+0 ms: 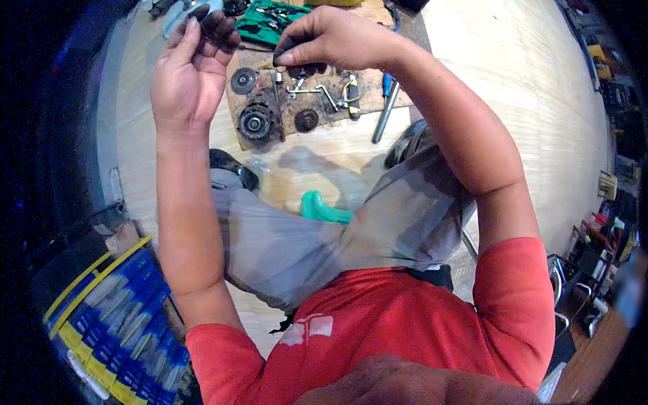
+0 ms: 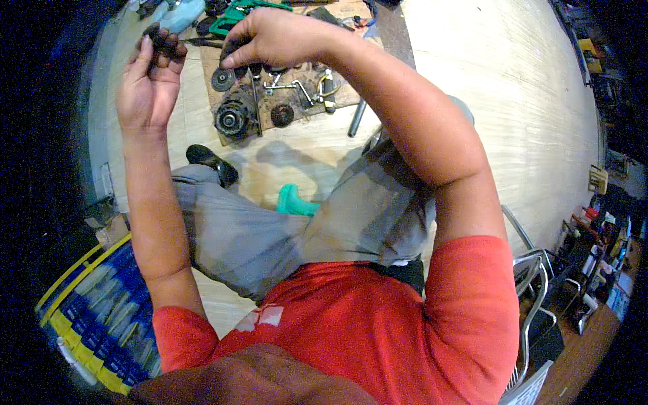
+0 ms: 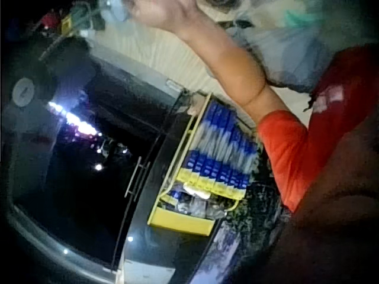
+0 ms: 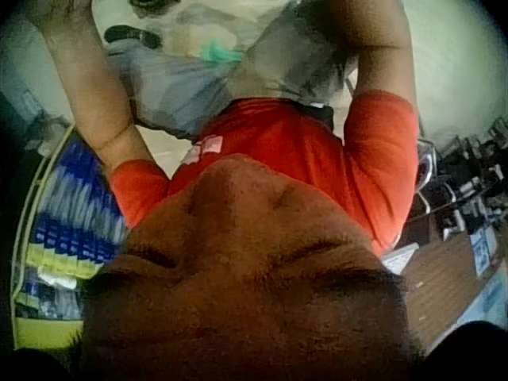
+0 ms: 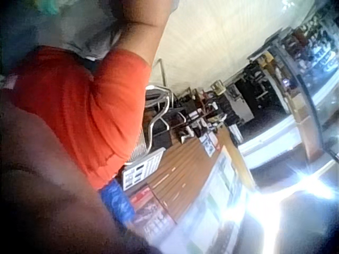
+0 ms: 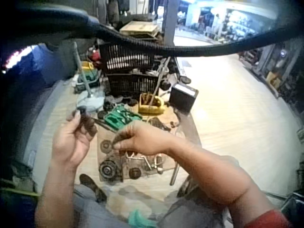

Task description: The person manipulates a motor component by hand, using a screwdriver to clean or pry between the metal parts, and then handles a set of wires.

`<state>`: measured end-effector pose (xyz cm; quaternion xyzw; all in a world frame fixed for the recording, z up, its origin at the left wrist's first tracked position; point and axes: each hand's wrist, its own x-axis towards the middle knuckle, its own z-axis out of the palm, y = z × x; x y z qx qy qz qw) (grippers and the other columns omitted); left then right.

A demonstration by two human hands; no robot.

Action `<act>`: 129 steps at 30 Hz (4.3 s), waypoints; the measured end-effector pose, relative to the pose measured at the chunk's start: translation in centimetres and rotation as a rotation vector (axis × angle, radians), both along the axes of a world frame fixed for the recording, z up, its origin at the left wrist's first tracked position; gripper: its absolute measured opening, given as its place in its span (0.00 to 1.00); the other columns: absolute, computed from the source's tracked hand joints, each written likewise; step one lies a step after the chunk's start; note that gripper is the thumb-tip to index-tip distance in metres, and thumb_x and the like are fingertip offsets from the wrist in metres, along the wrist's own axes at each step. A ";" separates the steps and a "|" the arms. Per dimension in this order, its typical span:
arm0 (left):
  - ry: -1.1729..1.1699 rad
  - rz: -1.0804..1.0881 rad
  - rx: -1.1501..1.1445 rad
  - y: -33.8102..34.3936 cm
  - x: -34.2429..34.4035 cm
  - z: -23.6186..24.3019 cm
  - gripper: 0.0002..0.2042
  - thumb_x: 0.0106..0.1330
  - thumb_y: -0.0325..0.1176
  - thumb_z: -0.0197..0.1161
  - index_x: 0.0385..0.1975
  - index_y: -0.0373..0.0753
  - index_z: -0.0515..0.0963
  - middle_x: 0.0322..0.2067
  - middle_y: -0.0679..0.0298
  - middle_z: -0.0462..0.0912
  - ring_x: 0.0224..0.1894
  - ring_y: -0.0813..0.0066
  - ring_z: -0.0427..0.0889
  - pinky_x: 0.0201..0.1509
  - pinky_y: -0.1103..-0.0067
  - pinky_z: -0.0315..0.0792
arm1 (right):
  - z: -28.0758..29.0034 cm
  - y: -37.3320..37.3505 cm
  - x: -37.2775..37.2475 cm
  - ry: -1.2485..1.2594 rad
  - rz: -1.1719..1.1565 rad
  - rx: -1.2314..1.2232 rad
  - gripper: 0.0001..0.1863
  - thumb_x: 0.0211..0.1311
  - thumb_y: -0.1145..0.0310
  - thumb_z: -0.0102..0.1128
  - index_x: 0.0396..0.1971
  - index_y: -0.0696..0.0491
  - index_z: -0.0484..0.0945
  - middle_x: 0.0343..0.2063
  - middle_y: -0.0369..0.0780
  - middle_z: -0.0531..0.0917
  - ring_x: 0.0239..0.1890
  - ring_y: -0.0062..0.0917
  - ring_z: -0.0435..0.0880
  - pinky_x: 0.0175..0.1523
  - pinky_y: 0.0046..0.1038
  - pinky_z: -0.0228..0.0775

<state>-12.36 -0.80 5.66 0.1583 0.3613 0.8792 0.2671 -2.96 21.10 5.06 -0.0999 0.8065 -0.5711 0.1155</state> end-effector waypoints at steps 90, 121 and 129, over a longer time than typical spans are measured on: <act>-0.013 0.074 -0.045 0.4 0.0 -0.7 0.10 0.73 0.31 0.51 0.47 0.35 0.76 0.42 0.58 0.82 0.45 0.71 0.81 0.52 0.73 0.76 | -2.0 -4.3 1.3 0.409 -0.336 0.056 0.13 0.60 0.61 0.60 0.31 0.57 0.80 0.25 0.51 0.81 0.30 0.45 0.82 0.36 0.41 0.71; -0.024 0.258 0.056 -5.5 -6.3 -0.4 0.11 0.71 0.30 0.54 0.48 0.34 0.76 0.41 0.59 0.82 0.42 0.72 0.80 0.50 0.74 0.75 | -0.7 1.6 0.7 0.302 -0.040 0.656 0.14 0.64 0.57 0.54 0.34 0.52 0.80 0.29 0.47 0.82 0.37 0.46 0.81 0.41 0.46 0.71; -0.069 0.311 0.015 -8.2 -8.4 -2.6 0.10 0.72 0.31 0.51 0.47 0.35 0.76 0.40 0.60 0.82 0.44 0.70 0.79 0.52 0.73 0.74 | -0.4 2.1 -0.6 0.144 0.068 1.015 0.11 0.61 0.61 0.56 0.33 0.53 0.80 0.31 0.47 0.83 0.36 0.44 0.83 0.39 0.44 0.74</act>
